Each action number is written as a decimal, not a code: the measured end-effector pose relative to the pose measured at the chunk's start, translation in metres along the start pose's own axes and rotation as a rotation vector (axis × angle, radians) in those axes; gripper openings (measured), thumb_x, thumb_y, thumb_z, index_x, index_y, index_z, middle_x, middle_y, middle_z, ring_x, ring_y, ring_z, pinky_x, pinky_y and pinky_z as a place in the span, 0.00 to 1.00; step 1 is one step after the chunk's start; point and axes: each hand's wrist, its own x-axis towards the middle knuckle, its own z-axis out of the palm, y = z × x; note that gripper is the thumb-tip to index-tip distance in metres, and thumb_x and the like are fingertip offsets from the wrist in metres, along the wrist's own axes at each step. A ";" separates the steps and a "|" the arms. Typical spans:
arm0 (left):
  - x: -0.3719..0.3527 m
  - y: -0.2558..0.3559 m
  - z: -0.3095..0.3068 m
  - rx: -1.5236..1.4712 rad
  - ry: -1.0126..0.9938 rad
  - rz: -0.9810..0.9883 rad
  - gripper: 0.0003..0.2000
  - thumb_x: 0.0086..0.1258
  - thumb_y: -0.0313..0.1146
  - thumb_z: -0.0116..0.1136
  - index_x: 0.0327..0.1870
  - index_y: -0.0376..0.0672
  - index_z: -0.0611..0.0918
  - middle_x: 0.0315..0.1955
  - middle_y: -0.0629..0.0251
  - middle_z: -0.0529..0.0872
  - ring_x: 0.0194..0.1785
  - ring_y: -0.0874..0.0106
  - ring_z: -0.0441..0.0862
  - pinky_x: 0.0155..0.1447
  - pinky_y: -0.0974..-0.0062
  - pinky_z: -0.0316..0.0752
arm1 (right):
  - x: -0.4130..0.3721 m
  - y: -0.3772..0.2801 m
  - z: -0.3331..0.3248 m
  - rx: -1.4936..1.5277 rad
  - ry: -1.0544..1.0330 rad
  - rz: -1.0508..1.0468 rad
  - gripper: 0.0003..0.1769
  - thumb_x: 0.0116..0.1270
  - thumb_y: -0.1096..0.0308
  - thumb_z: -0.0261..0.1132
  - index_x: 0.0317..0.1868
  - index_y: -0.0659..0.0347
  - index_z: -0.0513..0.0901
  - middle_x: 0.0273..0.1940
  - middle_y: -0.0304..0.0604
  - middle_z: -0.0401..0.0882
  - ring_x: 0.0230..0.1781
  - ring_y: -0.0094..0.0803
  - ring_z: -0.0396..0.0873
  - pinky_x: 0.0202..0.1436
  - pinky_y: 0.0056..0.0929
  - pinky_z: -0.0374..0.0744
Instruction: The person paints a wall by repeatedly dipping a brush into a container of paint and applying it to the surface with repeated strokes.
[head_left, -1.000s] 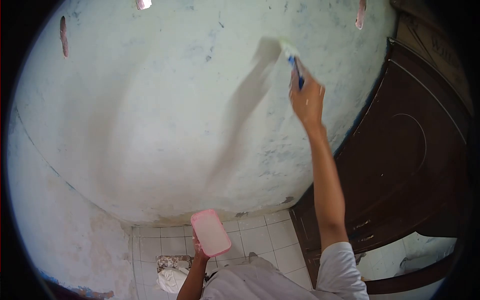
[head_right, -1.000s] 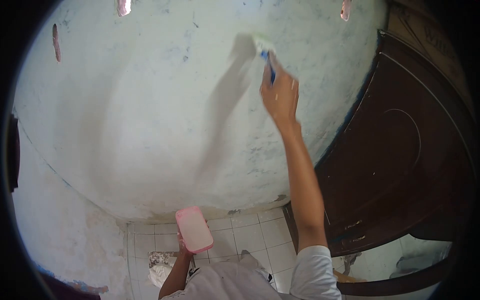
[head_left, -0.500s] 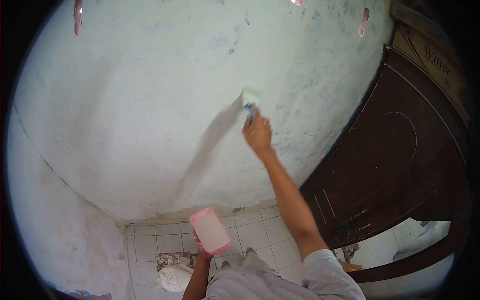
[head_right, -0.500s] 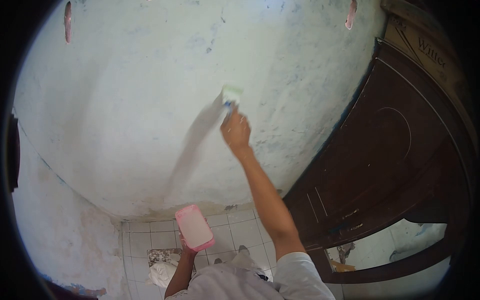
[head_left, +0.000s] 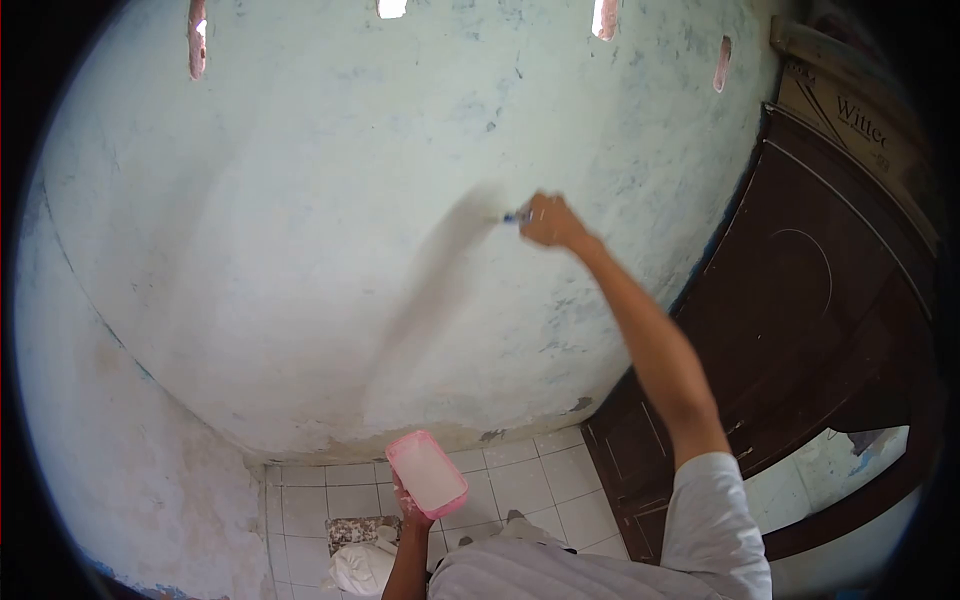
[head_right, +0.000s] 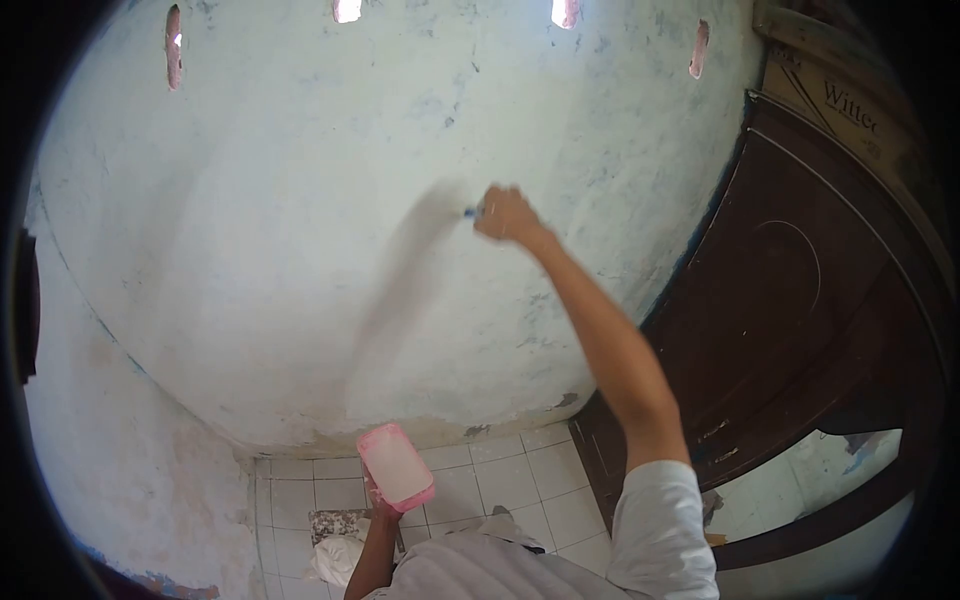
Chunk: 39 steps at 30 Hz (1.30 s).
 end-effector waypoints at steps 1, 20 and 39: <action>-0.001 0.000 0.001 -0.016 0.003 0.003 0.29 0.81 0.61 0.46 0.70 0.48 0.75 0.58 0.63 0.85 0.58 0.61 0.86 0.63 0.54 0.83 | 0.003 -0.036 -0.084 -0.147 -0.050 -0.063 0.18 0.64 0.55 0.66 0.41 0.63 0.88 0.50 0.63 0.84 0.52 0.55 0.82 0.60 0.51 0.78; 0.048 -0.032 -0.013 -0.021 -0.049 -0.169 0.30 0.80 0.62 0.47 0.70 0.49 0.76 0.60 0.62 0.86 0.60 0.58 0.86 0.65 0.51 0.82 | 0.005 -0.012 -0.150 -0.201 0.742 -0.208 0.17 0.63 0.69 0.67 0.53 0.53 0.85 0.31 0.51 0.83 0.32 0.50 0.82 0.36 0.48 0.82; 0.085 -0.050 0.023 0.138 -0.095 -0.107 0.29 0.83 0.60 0.43 0.72 0.47 0.73 0.62 0.61 0.84 0.61 0.59 0.85 0.65 0.52 0.82 | -0.131 0.108 0.063 0.073 -0.006 0.106 0.19 0.68 0.58 0.68 0.53 0.62 0.89 0.40 0.59 0.88 0.45 0.48 0.87 0.57 0.44 0.82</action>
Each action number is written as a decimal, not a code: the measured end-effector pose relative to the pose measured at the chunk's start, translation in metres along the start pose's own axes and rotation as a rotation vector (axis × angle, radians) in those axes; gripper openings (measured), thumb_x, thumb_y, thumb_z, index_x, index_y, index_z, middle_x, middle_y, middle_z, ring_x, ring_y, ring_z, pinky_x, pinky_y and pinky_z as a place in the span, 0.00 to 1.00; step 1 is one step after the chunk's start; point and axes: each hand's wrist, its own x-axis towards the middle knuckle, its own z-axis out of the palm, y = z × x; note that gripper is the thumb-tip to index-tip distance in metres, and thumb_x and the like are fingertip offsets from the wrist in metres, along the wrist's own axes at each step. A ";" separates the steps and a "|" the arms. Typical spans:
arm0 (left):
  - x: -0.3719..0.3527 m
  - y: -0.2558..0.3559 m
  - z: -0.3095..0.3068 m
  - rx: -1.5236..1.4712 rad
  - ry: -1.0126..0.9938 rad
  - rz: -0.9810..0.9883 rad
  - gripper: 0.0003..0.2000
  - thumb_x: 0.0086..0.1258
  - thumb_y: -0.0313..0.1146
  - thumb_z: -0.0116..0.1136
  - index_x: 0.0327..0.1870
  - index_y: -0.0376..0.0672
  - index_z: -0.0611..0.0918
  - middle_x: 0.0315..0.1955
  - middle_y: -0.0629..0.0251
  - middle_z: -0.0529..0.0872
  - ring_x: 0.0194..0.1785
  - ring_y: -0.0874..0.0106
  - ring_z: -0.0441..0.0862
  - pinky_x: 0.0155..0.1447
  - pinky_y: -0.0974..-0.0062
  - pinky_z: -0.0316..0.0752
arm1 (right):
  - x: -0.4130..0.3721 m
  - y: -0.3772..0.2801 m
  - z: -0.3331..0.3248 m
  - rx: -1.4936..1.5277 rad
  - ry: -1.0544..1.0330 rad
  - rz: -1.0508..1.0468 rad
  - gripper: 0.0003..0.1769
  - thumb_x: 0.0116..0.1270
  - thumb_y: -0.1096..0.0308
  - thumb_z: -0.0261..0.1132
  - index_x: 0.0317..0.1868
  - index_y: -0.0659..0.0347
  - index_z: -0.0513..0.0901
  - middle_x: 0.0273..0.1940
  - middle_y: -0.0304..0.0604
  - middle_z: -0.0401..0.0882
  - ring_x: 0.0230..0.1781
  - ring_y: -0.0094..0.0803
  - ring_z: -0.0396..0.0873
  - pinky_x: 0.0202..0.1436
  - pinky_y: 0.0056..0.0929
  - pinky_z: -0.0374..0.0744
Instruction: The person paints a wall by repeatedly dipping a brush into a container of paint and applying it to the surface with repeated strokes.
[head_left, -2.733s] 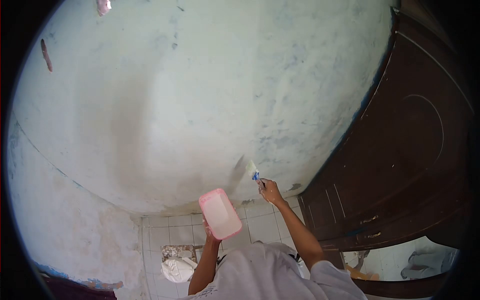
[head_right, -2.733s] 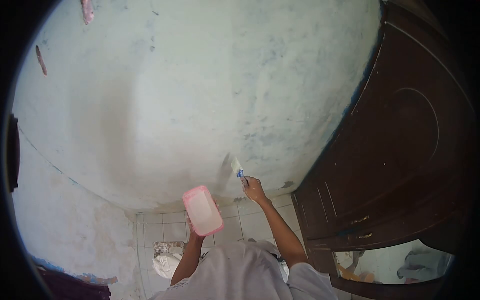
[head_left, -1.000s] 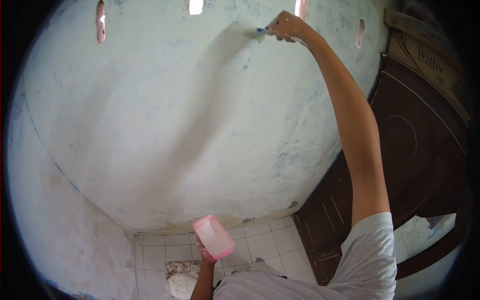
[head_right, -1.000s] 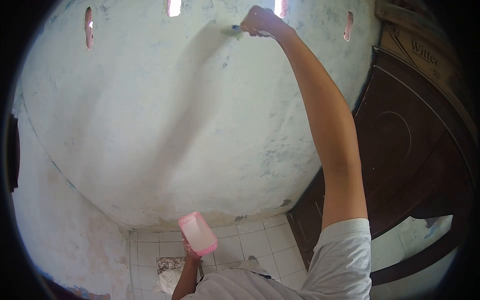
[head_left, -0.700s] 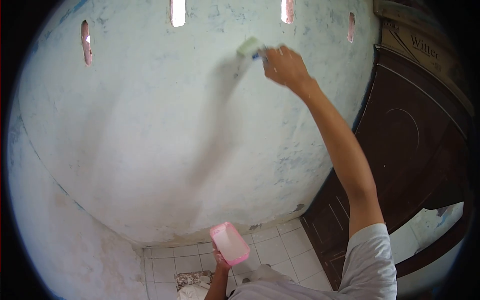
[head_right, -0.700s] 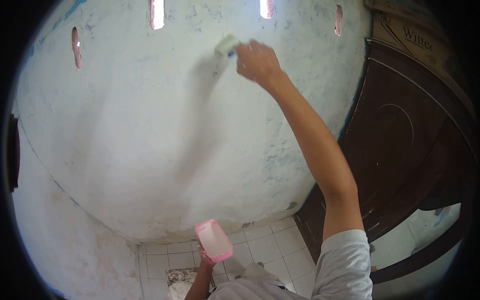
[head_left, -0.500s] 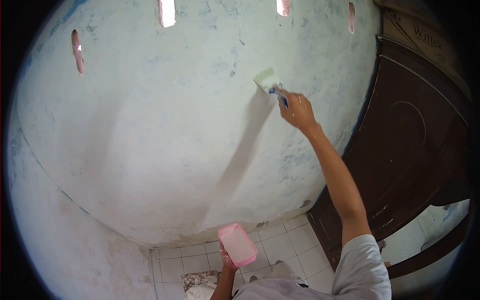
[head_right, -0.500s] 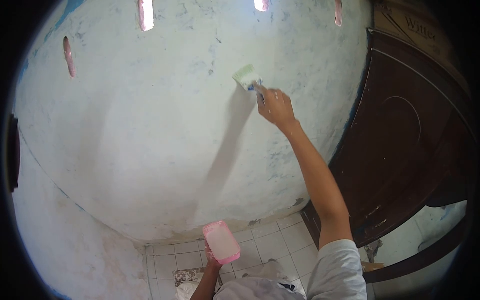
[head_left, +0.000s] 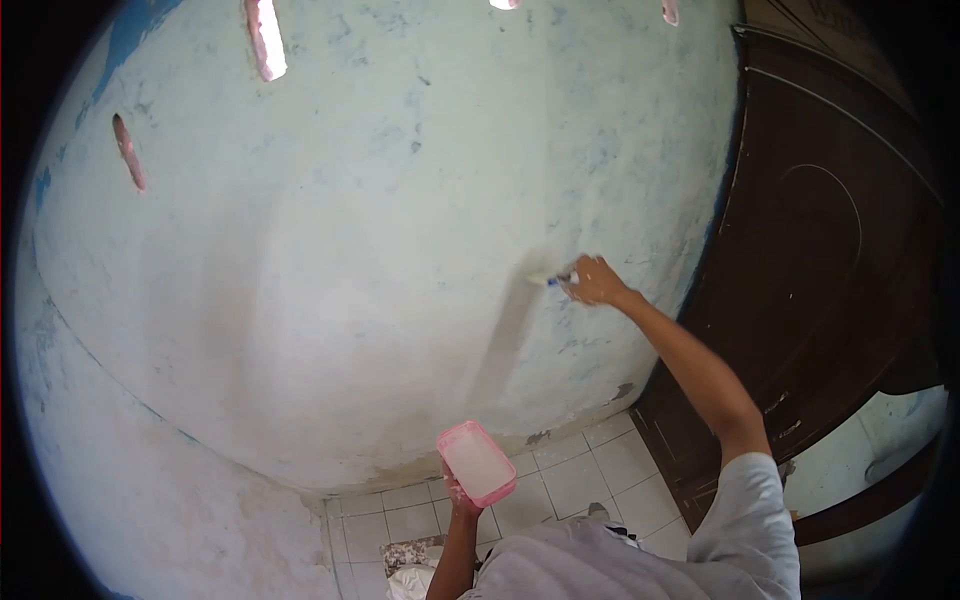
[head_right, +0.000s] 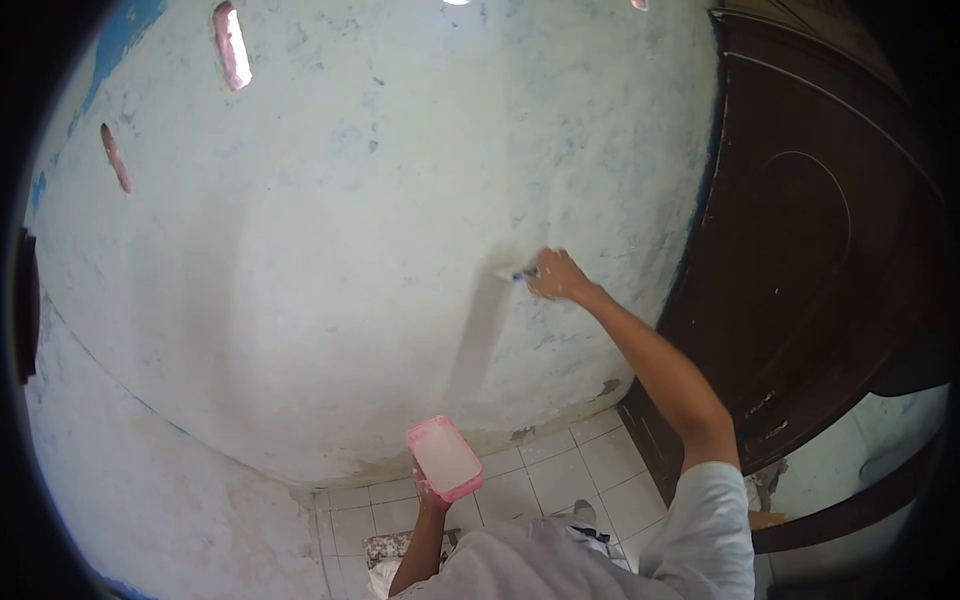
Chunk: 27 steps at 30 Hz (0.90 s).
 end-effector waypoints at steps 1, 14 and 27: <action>0.009 -0.002 0.000 0.015 -0.018 -0.003 0.29 0.83 0.60 0.43 0.72 0.47 0.73 0.62 0.61 0.84 0.60 0.59 0.85 0.65 0.52 0.82 | 0.020 0.003 -0.008 -0.111 0.090 -0.073 0.17 0.70 0.58 0.68 0.51 0.61 0.90 0.36 0.56 0.90 0.41 0.45 0.89 0.55 0.41 0.84; 0.044 -0.029 0.014 0.010 -0.059 -0.036 0.29 0.82 0.61 0.43 0.71 0.49 0.75 0.62 0.62 0.84 0.61 0.60 0.85 0.66 0.55 0.81 | 0.160 -0.068 -0.356 -0.014 0.747 -0.182 0.16 0.68 0.57 0.70 0.48 0.58 0.90 0.28 0.48 0.86 0.23 0.36 0.81 0.30 0.36 0.79; 0.023 -0.006 0.018 -0.085 -0.002 -0.098 0.31 0.80 0.62 0.47 0.71 0.48 0.74 0.60 0.59 0.85 0.59 0.56 0.86 0.63 0.48 0.83 | -0.045 -0.079 0.064 0.225 0.150 0.300 0.25 0.68 0.63 0.65 0.66 0.53 0.81 0.38 0.60 0.85 0.46 0.55 0.86 0.52 0.51 0.84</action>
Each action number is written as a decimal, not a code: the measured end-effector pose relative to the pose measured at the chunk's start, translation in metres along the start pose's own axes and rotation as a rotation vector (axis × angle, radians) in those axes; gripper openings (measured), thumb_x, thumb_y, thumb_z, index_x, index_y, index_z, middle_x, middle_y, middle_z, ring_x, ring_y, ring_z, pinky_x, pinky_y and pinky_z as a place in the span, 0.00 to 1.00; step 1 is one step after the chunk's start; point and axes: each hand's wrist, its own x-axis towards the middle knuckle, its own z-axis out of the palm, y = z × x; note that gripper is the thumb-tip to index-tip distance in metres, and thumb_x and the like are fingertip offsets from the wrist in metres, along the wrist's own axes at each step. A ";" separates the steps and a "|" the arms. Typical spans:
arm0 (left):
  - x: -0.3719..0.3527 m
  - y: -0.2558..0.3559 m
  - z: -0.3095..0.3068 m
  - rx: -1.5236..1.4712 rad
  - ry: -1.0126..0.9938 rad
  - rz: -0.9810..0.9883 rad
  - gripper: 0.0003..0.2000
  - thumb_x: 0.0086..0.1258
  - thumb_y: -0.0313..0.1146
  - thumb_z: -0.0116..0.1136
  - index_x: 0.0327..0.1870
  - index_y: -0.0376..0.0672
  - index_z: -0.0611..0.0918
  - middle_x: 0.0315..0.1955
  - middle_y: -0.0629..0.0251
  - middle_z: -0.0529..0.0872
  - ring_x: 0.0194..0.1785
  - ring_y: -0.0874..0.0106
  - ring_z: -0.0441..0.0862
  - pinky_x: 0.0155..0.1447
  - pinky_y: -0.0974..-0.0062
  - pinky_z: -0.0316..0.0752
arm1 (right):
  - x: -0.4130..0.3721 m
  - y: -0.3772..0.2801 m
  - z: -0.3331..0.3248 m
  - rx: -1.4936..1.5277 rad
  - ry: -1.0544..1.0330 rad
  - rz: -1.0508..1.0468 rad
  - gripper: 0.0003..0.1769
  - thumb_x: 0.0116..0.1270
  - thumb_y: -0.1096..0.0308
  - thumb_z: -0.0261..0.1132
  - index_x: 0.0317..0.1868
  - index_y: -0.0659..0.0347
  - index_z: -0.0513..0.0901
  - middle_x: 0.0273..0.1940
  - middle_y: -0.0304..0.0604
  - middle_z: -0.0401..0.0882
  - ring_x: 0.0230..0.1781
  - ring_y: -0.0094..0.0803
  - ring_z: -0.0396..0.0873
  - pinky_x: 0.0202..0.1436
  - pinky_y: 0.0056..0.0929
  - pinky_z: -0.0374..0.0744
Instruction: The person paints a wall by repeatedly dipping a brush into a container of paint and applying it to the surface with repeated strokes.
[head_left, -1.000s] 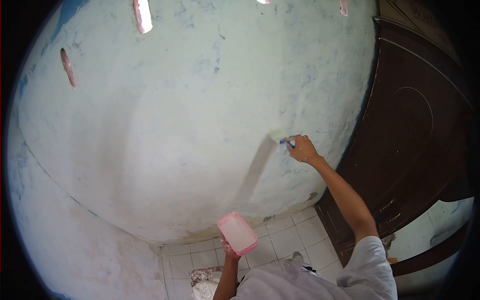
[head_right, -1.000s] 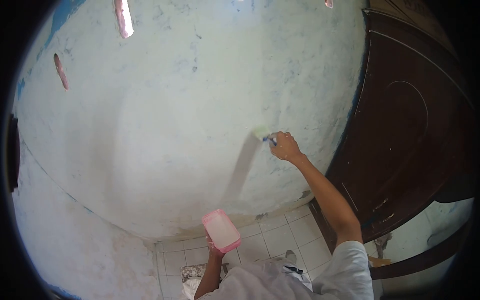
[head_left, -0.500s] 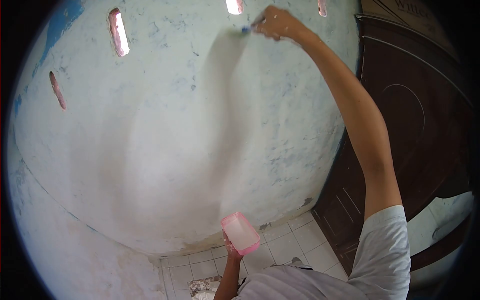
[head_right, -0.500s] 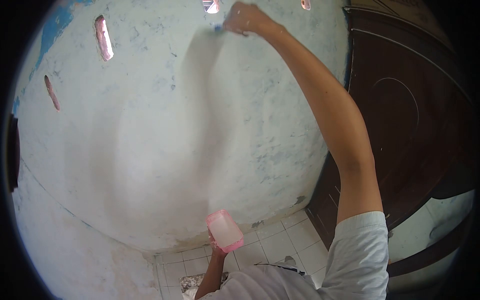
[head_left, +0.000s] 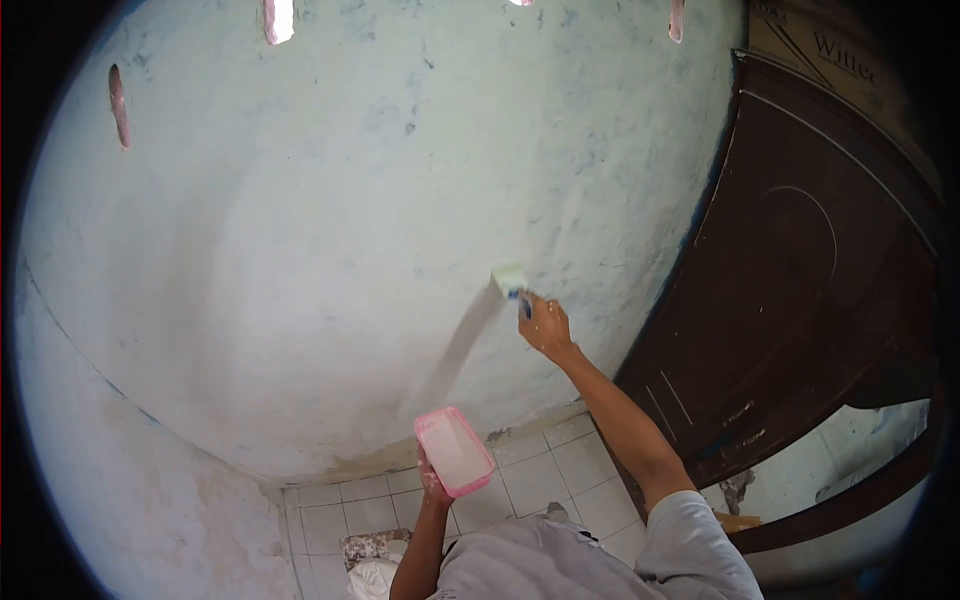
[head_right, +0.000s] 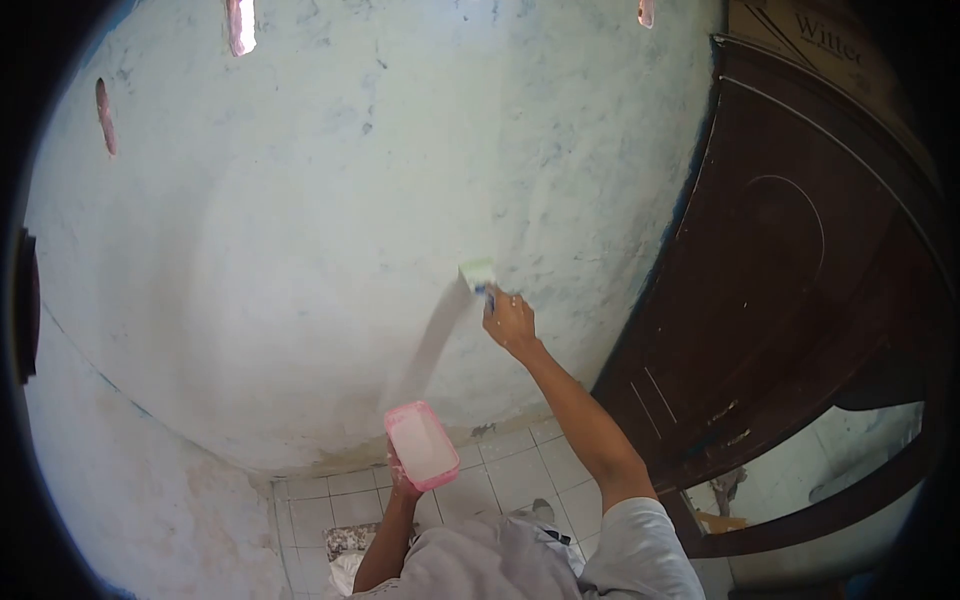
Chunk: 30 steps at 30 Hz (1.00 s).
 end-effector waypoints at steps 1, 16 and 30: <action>-0.003 0.006 -0.003 -0.007 0.005 -0.005 0.31 0.80 0.62 0.47 0.71 0.48 0.74 0.60 0.58 0.85 0.59 0.56 0.86 0.63 0.48 0.83 | -0.010 0.004 0.003 -0.008 -0.107 0.057 0.25 0.67 0.61 0.65 0.64 0.55 0.81 0.43 0.62 0.84 0.51 0.56 0.84 0.57 0.51 0.82; -0.066 0.018 -0.022 -0.021 0.037 0.000 0.28 0.82 0.60 0.44 0.70 0.48 0.75 0.59 0.64 0.85 0.60 0.62 0.85 0.64 0.57 0.83 | 0.152 -0.125 -0.240 -0.070 0.448 -0.279 0.19 0.67 0.60 0.70 0.54 0.58 0.89 0.44 0.56 0.89 0.40 0.54 0.87 0.46 0.46 0.86; -0.064 0.011 -0.021 -0.058 0.077 0.053 0.29 0.82 0.60 0.45 0.71 0.47 0.74 0.59 0.61 0.86 0.59 0.59 0.86 0.62 0.52 0.85 | -0.023 0.073 0.068 -0.175 -0.497 0.249 0.33 0.62 0.61 0.68 0.67 0.62 0.76 0.63 0.66 0.74 0.65 0.59 0.76 0.69 0.51 0.76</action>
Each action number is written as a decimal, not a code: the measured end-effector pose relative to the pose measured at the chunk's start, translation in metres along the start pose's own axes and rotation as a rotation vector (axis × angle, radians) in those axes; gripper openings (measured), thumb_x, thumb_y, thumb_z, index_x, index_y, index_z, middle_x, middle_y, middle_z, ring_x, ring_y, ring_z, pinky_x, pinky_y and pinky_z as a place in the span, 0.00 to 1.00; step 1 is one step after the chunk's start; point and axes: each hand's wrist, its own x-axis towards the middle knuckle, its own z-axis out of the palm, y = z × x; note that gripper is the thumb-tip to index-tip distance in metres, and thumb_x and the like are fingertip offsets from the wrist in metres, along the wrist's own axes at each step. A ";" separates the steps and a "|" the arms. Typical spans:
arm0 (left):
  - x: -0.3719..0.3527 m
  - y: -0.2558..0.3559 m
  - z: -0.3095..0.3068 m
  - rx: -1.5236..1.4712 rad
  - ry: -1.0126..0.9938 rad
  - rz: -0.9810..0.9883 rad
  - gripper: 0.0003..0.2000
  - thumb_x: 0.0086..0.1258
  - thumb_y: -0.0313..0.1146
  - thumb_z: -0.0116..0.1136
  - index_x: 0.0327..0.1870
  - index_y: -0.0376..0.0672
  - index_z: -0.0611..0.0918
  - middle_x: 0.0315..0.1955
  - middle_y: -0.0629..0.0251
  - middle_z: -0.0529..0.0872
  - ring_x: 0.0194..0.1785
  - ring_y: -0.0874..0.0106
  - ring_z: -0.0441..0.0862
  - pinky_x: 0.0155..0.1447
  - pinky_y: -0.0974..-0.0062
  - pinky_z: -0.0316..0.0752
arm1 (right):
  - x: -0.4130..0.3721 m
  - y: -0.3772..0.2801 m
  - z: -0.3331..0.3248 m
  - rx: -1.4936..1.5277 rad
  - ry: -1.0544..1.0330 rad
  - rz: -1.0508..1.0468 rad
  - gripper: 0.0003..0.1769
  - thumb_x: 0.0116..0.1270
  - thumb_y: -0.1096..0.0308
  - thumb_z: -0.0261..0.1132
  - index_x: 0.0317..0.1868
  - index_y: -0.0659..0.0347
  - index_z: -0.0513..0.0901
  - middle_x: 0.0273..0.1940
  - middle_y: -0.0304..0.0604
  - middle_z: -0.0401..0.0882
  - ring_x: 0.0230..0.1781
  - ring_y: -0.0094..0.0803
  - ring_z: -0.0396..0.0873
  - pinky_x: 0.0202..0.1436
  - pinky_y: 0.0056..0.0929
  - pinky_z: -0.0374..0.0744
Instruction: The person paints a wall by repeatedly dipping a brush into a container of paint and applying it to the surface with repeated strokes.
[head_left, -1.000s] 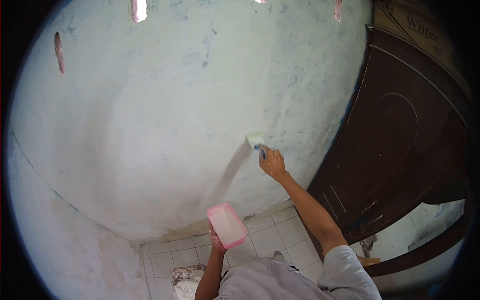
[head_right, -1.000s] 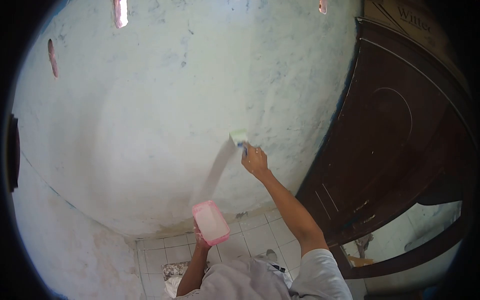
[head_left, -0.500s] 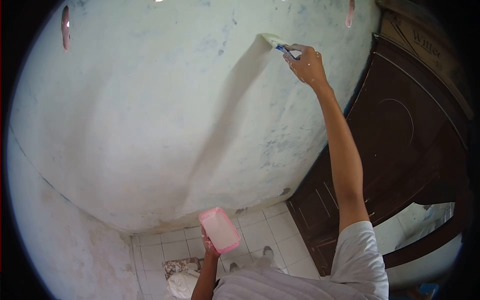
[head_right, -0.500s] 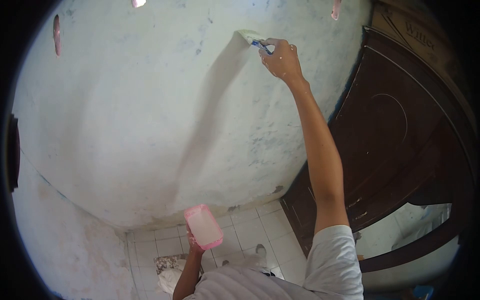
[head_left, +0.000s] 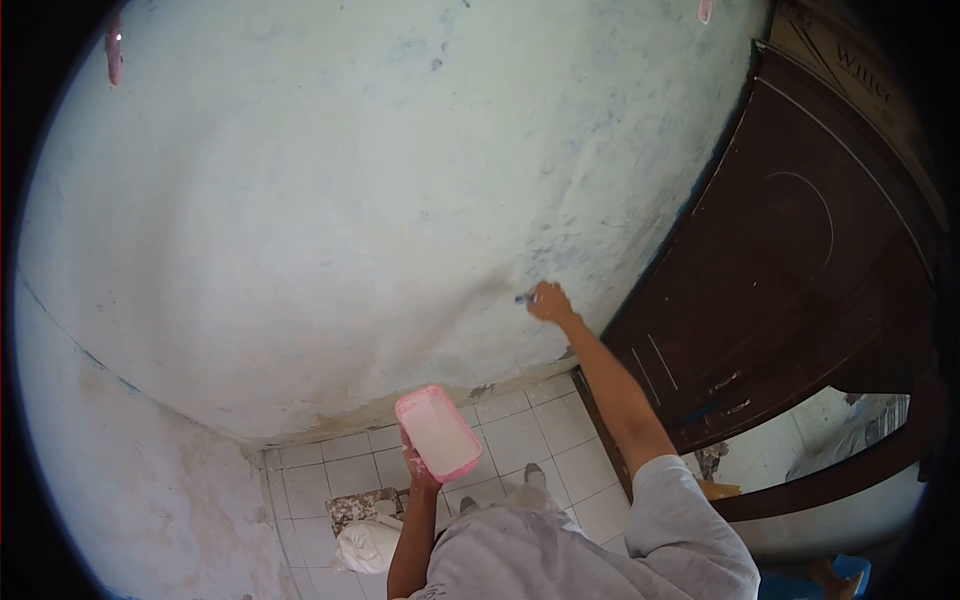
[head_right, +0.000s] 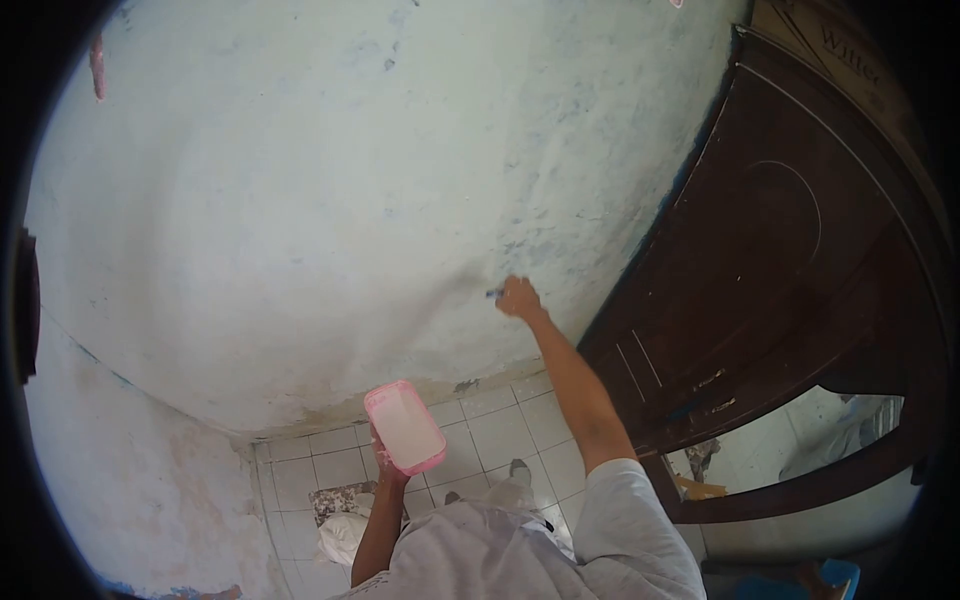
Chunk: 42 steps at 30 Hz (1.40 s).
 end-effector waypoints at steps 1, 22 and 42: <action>0.002 -0.001 0.000 -0.020 0.009 -0.024 0.29 0.82 0.60 0.45 0.71 0.47 0.74 0.59 0.61 0.86 0.59 0.60 0.86 0.62 0.52 0.85 | 0.023 0.004 -0.009 -0.050 0.051 -0.028 0.33 0.62 0.59 0.68 0.66 0.62 0.75 0.66 0.66 0.71 0.68 0.59 0.73 0.71 0.51 0.75; 0.066 -0.025 0.024 0.058 -0.005 -0.006 0.30 0.81 0.62 0.46 0.70 0.47 0.76 0.60 0.62 0.86 0.59 0.60 0.86 0.64 0.53 0.82 | -0.017 -0.026 0.045 0.288 0.643 -0.239 0.20 0.70 0.65 0.67 0.60 0.61 0.85 0.36 0.56 0.87 0.36 0.56 0.86 0.45 0.46 0.85; 0.089 -0.077 0.033 0.118 0.136 0.201 0.27 0.83 0.57 0.45 0.71 0.47 0.74 0.59 0.62 0.85 0.58 0.63 0.86 0.59 0.61 0.87 | -0.019 -0.050 -0.085 0.540 0.717 -0.420 0.22 0.69 0.75 0.67 0.63 0.62 0.83 0.33 0.56 0.84 0.30 0.50 0.84 0.36 0.42 0.82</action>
